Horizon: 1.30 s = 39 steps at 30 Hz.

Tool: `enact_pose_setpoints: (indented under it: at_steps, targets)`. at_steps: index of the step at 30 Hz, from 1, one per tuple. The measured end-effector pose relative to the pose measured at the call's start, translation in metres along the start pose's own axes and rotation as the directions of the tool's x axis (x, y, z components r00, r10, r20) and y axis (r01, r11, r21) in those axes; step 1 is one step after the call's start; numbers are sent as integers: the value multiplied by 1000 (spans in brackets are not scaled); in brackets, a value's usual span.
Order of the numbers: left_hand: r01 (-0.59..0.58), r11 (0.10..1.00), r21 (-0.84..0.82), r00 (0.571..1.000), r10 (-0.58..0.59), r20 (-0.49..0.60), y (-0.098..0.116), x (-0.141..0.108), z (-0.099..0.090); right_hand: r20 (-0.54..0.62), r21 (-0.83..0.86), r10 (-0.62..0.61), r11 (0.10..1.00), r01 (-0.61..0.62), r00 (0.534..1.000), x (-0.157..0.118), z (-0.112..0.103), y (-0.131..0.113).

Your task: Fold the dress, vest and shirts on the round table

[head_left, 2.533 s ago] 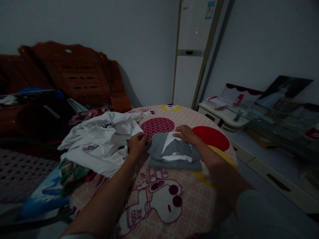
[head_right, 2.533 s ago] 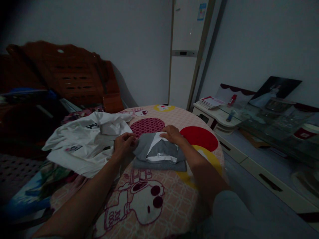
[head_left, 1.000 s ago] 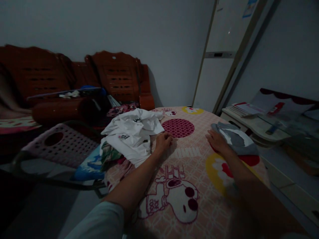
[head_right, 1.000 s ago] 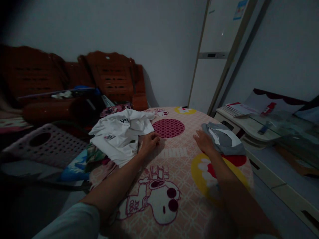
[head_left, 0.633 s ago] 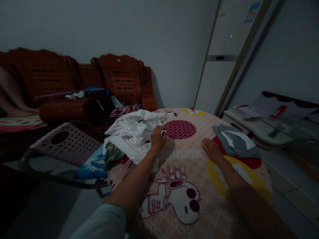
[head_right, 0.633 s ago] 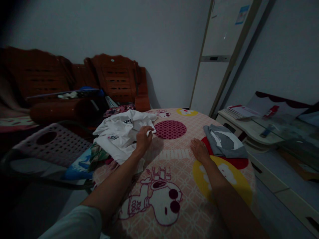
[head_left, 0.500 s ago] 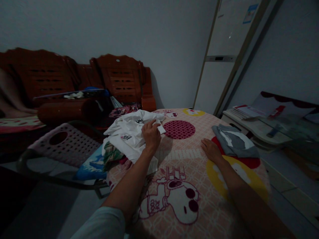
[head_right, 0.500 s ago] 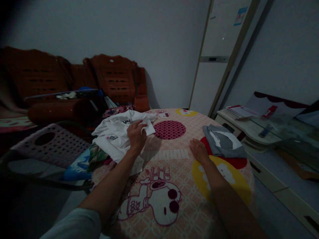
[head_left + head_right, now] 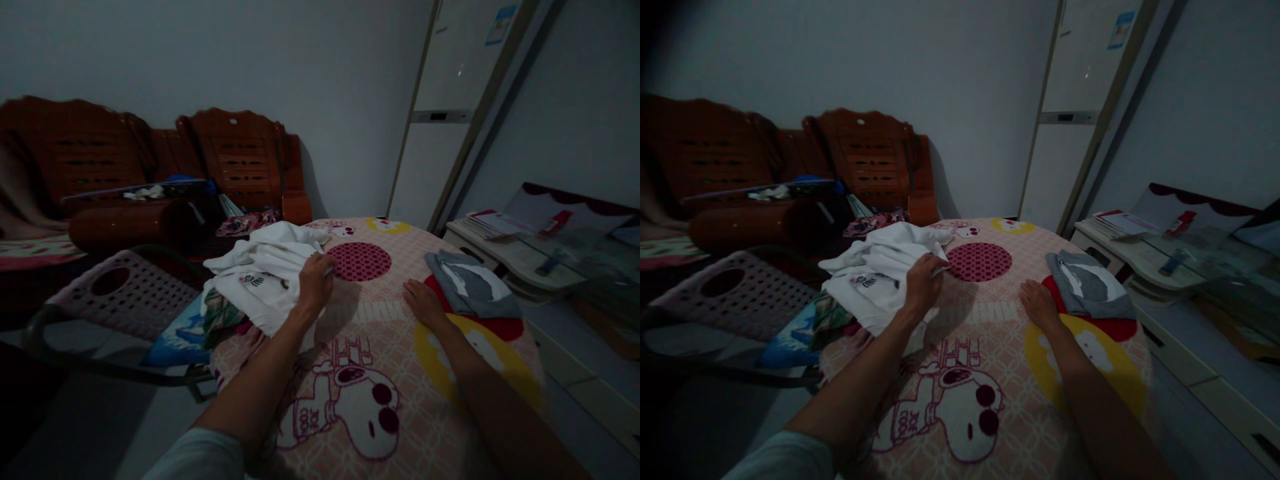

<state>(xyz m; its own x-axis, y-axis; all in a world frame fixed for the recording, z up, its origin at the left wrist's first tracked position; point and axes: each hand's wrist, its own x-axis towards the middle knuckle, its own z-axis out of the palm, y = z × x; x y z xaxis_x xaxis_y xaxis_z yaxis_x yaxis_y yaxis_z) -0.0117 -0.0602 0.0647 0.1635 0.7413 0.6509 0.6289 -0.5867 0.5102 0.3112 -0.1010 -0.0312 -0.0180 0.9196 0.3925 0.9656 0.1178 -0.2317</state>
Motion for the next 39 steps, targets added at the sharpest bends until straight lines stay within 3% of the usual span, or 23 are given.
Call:
enact_pose_setpoints:
  at_steps: [4,7,10,12,17,23,26,28,30,33,35,39]
  targets:
    - [-194,962,-191,948,234,217,39,-32,32,-2,210,68,975,-66,998,-1,-12,-9]
    - [-245,914,-322,902,337,269,49,-49,50,73,511,54,856,-84,996,-3,-28,-32]
    - [-227,888,-400,898,350,267,48,-55,59,219,745,-129,662,-81,967,-7,-40,-61]
    - [-193,885,-423,914,319,251,47,-53,59,294,802,-207,585,-123,933,-9,-42,-77]
    - [-157,864,-478,938,282,201,50,-47,53,320,848,-108,475,-234,941,-9,-30,-92]
    - [-256,819,-514,910,383,158,53,-47,49,289,904,24,322,-281,957,-6,-25,-89]
    - [-317,830,-459,886,432,167,44,-46,50,236,934,189,227,-276,953,-2,-32,-75]
    - [-336,863,-378,877,432,208,33,-45,52,146,965,372,149,-215,917,1,-37,-58]
    - [-337,897,-287,876,410,253,19,-44,56,47,988,548,95,-118,835,3,-42,-40]
    - [-299,937,-181,880,344,327,2,-43,61,-20,997,685,65,-33,728,2,-48,-18]
    - [-258,957,-133,883,289,370,-3,-41,61,-25,997,697,70,-34,716,0,-50,-12]
    - [-236,972,-19,880,222,420,-3,-32,57,-26,994,664,93,-48,747,0,-49,-11]
